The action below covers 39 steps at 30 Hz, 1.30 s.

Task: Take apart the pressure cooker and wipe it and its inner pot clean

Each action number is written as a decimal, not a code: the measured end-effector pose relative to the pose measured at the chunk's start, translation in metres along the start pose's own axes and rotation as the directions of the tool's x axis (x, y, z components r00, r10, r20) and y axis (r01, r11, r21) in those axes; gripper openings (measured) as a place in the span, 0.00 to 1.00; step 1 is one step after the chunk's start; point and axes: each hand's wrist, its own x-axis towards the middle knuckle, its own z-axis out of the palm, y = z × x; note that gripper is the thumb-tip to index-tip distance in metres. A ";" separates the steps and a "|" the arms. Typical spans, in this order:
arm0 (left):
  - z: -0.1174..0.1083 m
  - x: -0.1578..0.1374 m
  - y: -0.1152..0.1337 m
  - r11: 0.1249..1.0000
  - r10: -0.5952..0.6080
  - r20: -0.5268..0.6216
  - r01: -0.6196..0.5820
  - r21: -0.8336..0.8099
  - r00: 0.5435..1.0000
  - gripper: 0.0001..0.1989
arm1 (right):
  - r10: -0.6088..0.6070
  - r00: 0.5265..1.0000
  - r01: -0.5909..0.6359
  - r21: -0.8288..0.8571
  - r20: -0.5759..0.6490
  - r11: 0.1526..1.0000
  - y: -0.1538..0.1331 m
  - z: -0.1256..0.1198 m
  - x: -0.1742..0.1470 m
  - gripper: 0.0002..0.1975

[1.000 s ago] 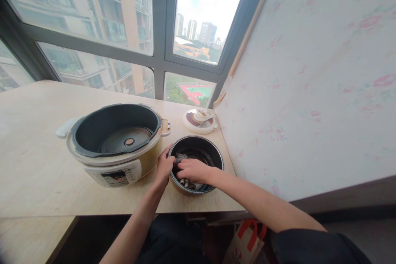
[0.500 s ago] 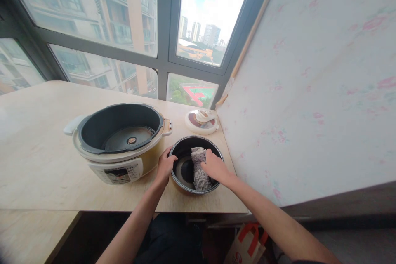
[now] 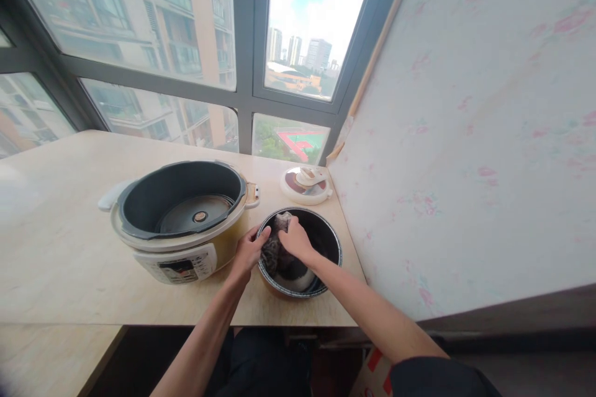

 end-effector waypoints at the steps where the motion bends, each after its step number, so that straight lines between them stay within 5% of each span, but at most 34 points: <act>1: 0.000 0.000 0.001 1.000 0.005 0.011 -0.005 0.004 1.000 0.27 | -0.083 0.996 0.085 -0.082 0.027 0.993 -0.003 0.002 -0.001 0.11; 3: 0.001 -0.001 0.002 1.000 0.008 -0.001 -0.008 0.015 1.000 0.27 | -0.235 0.960 0.260 -0.173 0.152 0.950 -0.004 0.002 -0.006 0.12; 6: 0.006 -0.003 0.003 1.000 0.007 -0.089 -0.006 0.009 0.996 0.27 | -0.384 0.829 0.487 -0.189 0.406 0.853 0.002 -0.008 -0.015 0.13; 9: 0.010 -0.006 0.005 1.000 0.012 -0.140 -0.015 -0.019 0.990 0.26 | -0.427 0.695 0.626 -0.195 0.579 0.755 0.008 -0.021 -0.025 0.12; 11: 0.010 -0.007 0.005 1.000 0.017 -0.139 -0.018 -0.009 0.990 0.25 | -0.369 0.651 0.664 -0.261 0.663 0.701 0.009 -0.029 -0.031 0.13; 13: 0.009 -0.007 0.006 1.000 0.022 -0.126 -0.021 0.009 0.992 0.25 | -0.267 0.659 0.652 -0.357 0.704 0.668 0.008 -0.036 -0.035 0.15; 16: 0.006 -0.005 0.004 1.000 0.019 -0.093 -0.018 0.017 0.995 0.26 | -0.183 0.749 0.560 -0.460 0.637 0.689 0.009 -0.042 -0.035 0.19; 20: 0.004 -0.005 0.004 1.000 -0.001 -0.064 0.000 -0.019 0.998 0.28 | -0.151 0.939 0.287 -0.463 0.308 0.838 0.019 -0.049 -0.023 0.17; 23: 0.005 -0.006 0.007 0.998 -0.012 -0.054 0.009 -0.066 0.998 0.29 | 0.013 0.994 0.017 -0.267 0.110 0.964 0.027 -0.049 -0.013 0.14; 25: 0.005 -0.007 0.008 0.996 -0.033 -0.049 0.029 -0.089 0.998 0.30 | 0.059 0.997 -0.048 -0.189 0.054 0.981 0.027 -0.044 -0.009 0.13; 28: 0.003 -0.007 0.009 0.993 -0.044 -0.018 0.042 -0.107 0.999 0.30 | -0.054 0.998 0.047 -0.341 -0.011 0.939 0.018 -0.028 -0.004 0.13; 31: 0.002 -0.007 0.009 0.997 -0.020 -0.016 0.019 -0.075 1.000 0.26 | -0.191 0.973 0.229 -0.462 0.128 0.857 0.006 -0.008 -0.001 0.14; 35: 0.003 -0.006 0.008 0.999 -0.004 -0.059 0.001 -0.049 0.998 0.23 | -0.307 0.863 0.474 -0.434 0.401 0.767 -0.002 0.007 -0.003 0.26; 39: 0.007 -0.007 0.009 0.998 0.006 -0.108 -0.012 -0.057 0.994 0.21 | -0.335 0.714 0.657 -0.421 0.615 0.626 -0.001 0.001 -0.015 0.26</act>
